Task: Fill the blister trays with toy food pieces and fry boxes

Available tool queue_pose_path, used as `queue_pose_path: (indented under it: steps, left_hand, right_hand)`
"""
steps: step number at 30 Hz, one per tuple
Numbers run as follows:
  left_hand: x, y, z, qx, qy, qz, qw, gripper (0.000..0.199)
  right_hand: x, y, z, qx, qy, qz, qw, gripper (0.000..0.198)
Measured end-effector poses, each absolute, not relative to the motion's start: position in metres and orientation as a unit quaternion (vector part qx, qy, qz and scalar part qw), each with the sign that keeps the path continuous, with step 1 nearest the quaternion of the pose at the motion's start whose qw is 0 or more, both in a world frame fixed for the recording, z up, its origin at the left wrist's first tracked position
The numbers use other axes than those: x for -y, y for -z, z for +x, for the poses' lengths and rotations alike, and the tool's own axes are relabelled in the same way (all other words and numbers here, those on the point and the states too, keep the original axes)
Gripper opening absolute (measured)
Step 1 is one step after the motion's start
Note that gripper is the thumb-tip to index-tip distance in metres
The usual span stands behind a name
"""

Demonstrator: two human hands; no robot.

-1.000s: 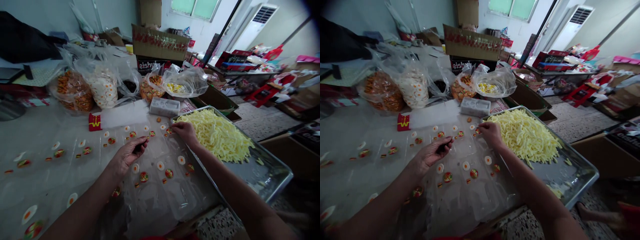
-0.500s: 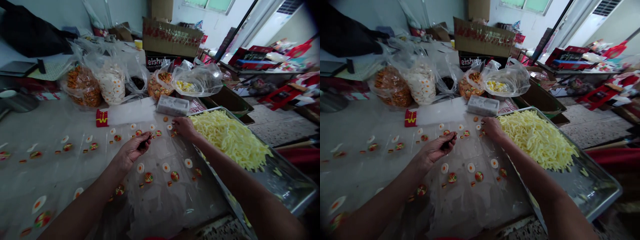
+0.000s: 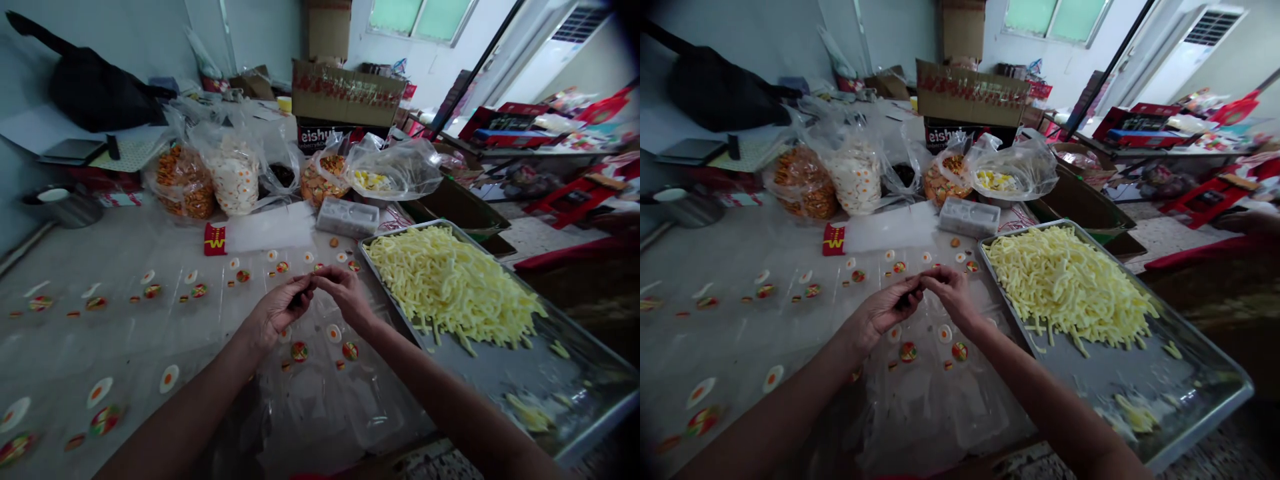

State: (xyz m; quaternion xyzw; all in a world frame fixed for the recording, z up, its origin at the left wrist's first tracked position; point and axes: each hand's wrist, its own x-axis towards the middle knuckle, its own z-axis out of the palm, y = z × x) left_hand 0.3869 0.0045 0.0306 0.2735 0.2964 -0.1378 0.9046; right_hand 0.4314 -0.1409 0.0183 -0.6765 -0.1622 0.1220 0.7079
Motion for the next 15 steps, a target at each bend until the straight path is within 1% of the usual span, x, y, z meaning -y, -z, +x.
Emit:
queue_pose_path:
  steps: [3,5,8,11,13,15]
  left_hand:
    - [-0.006,-0.035,0.388,-0.317,0.145,0.292,0.891,0.011]
    - [-0.012,-0.037,0.389,-0.335,0.137,0.280,0.889,0.010]
    - [-0.027,-0.039,0.392,-0.357,0.090,0.257,0.894,0.012]
    - [-0.043,-0.036,0.394,-0.336,0.072,0.256,0.903,0.019]
    - [-0.051,-0.034,0.395,-0.321,0.081,0.261,0.906,0.025]
    - [-0.055,-0.033,0.395,-0.318,0.084,0.262,0.907,0.029]
  right_hand:
    - [0.147,-0.022,0.450,0.147,-0.127,-0.694,0.693,0.022]
    - [0.151,-0.023,0.474,0.142,-0.127,-0.729,0.657,0.023]
    - [0.151,-0.018,0.518,0.152,-0.130,-0.809,0.552,0.021]
    - [0.141,-0.008,0.552,0.172,-0.132,-0.874,0.436,0.016]
    - [0.133,-0.003,0.564,0.179,-0.126,-0.898,0.383,0.014]
    - [0.126,0.002,0.568,0.188,-0.118,-0.909,0.352,0.015]
